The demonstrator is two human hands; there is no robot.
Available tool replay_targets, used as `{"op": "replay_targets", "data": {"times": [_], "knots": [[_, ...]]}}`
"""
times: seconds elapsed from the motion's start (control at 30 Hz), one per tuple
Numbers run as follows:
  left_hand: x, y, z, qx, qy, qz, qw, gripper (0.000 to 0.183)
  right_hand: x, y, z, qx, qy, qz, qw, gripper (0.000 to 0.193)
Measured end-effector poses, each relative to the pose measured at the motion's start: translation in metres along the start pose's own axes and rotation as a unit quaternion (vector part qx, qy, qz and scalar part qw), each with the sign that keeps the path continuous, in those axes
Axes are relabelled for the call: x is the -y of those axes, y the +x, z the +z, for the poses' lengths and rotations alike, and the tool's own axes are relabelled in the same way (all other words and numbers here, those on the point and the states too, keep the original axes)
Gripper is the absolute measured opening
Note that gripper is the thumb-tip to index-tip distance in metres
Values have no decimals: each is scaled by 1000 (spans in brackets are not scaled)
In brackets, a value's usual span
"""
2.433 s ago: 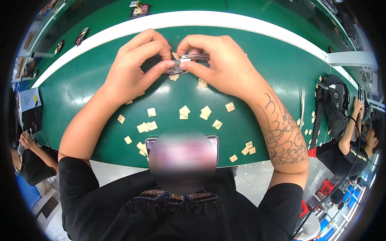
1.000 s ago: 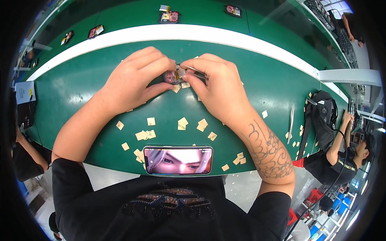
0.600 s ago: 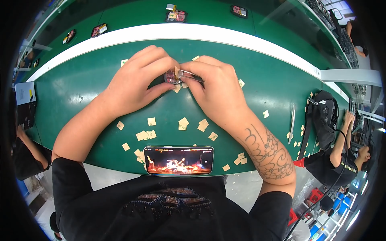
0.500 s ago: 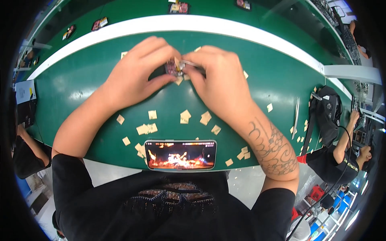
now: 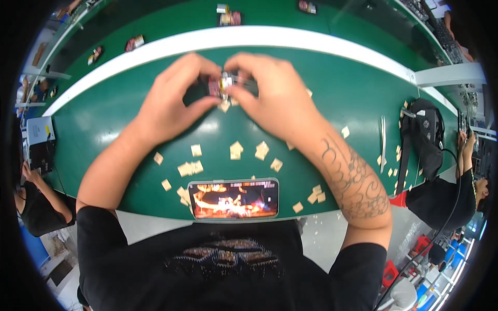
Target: The worker is assembling small electronic component modules by applying adhesive labels or protective films to each unit on a production line.
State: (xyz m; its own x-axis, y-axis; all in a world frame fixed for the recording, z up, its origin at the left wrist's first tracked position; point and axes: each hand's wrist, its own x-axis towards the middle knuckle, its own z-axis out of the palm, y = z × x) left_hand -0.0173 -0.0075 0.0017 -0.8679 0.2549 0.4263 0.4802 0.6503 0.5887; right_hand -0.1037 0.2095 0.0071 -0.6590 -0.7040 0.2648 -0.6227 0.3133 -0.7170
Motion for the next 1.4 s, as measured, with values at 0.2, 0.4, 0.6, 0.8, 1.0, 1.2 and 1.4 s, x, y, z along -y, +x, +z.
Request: {"op": "replay_targets", "data": {"times": [0.2,0.4,0.6,0.8,1.0,1.2,1.4], "knots": [[-9,-3,3,21,-116,-124,985,30,-10,-7,14,1,202,54,978,16],[-6,10,0,-1,-81,-183,980,25,6,-8,0,-32,101,41,994,21],[76,86,-23,-100,94,-221,966,25,-17,-3,-7,-90,57,-9,994,14],[111,114,-9,-100,350,-78,928,35,-25,-4,-7,-76,35,-46,995,9],[81,140,20,14,253,117,960,52,-27,3,-17,-33,2,-4,999,14],[75,138,49,59,194,82,976,43,-37,-2,-13,-63,28,-19,997,13],[74,128,43,55,147,64,986,35,-38,3,-6,-142,35,-87,985,8]]}}
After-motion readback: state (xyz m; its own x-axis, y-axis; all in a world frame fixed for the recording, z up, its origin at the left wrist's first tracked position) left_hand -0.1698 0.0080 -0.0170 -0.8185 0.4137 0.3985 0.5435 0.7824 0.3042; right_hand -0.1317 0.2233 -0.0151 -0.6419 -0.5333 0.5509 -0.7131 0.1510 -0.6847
